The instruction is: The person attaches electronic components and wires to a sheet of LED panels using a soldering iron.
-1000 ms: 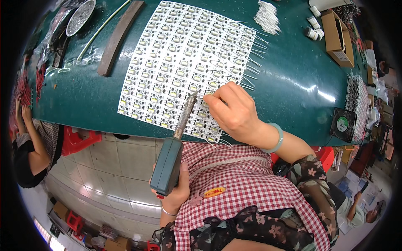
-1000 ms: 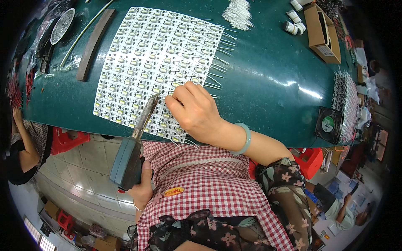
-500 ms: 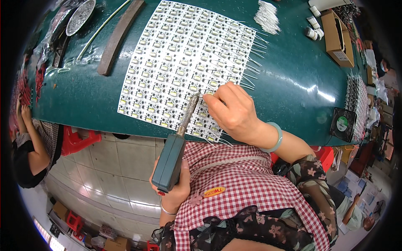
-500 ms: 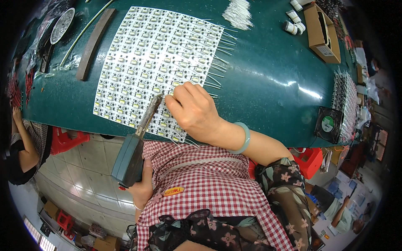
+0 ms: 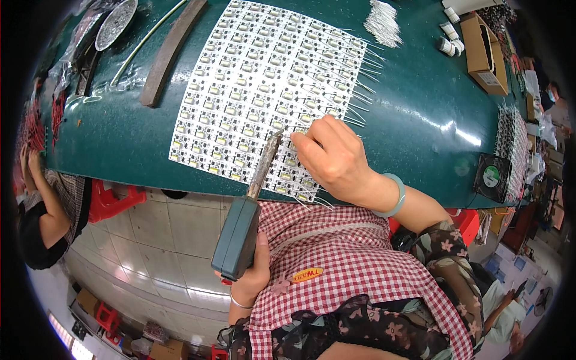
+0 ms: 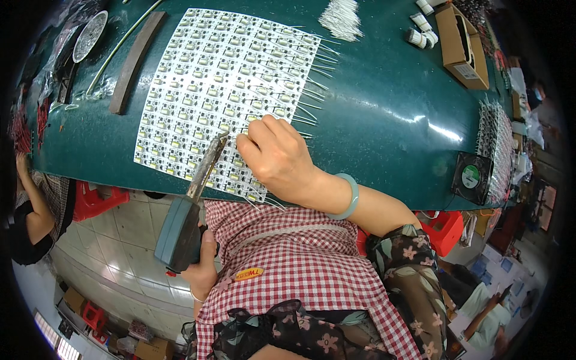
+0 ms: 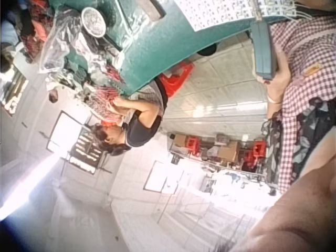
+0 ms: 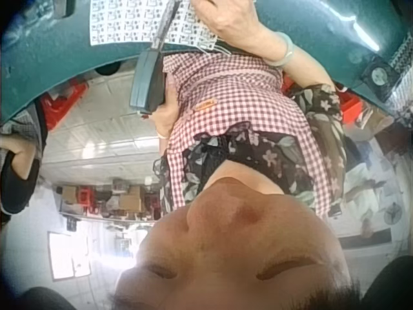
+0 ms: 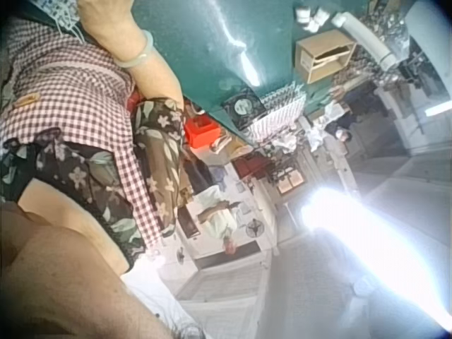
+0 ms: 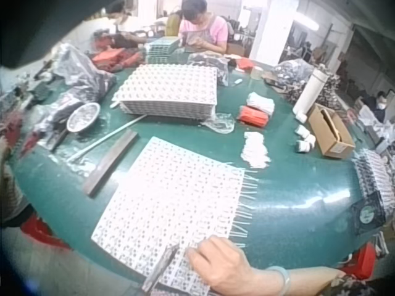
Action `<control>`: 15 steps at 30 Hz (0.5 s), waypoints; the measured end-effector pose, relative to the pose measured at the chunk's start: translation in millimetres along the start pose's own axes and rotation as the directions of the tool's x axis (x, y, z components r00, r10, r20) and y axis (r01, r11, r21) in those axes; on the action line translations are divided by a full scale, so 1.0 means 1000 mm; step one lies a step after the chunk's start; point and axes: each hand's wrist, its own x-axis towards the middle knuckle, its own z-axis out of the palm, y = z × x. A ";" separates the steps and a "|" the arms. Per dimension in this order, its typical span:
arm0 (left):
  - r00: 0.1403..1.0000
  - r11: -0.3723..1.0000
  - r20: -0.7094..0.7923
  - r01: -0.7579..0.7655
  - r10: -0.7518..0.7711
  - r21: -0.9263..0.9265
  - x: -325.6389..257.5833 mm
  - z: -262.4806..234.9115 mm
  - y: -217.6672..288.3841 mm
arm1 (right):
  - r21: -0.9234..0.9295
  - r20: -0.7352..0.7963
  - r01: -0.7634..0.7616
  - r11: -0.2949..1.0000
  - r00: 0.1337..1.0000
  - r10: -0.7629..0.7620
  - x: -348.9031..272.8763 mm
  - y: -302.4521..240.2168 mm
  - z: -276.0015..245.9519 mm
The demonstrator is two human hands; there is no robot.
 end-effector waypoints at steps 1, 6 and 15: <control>0.996 0.998 -0.074 -0.048 0.050 0.031 0.004 0.004 0.005 | -0.014 0.015 0.005 1.000 1.000 -0.004 -0.001 0.000 0.000; 0.979 0.986 -0.136 -0.143 0.154 0.086 0.010 0.004 0.014 | 0.000 -0.011 -0.011 1.000 1.000 0.011 0.000 -0.002 -0.001; 1.000 0.997 -0.005 -0.023 0.023 -0.068 -0.004 -0.003 0.007 | 0.014 -0.040 0.032 0.999 0.999 -0.031 0.000 0.001 -0.005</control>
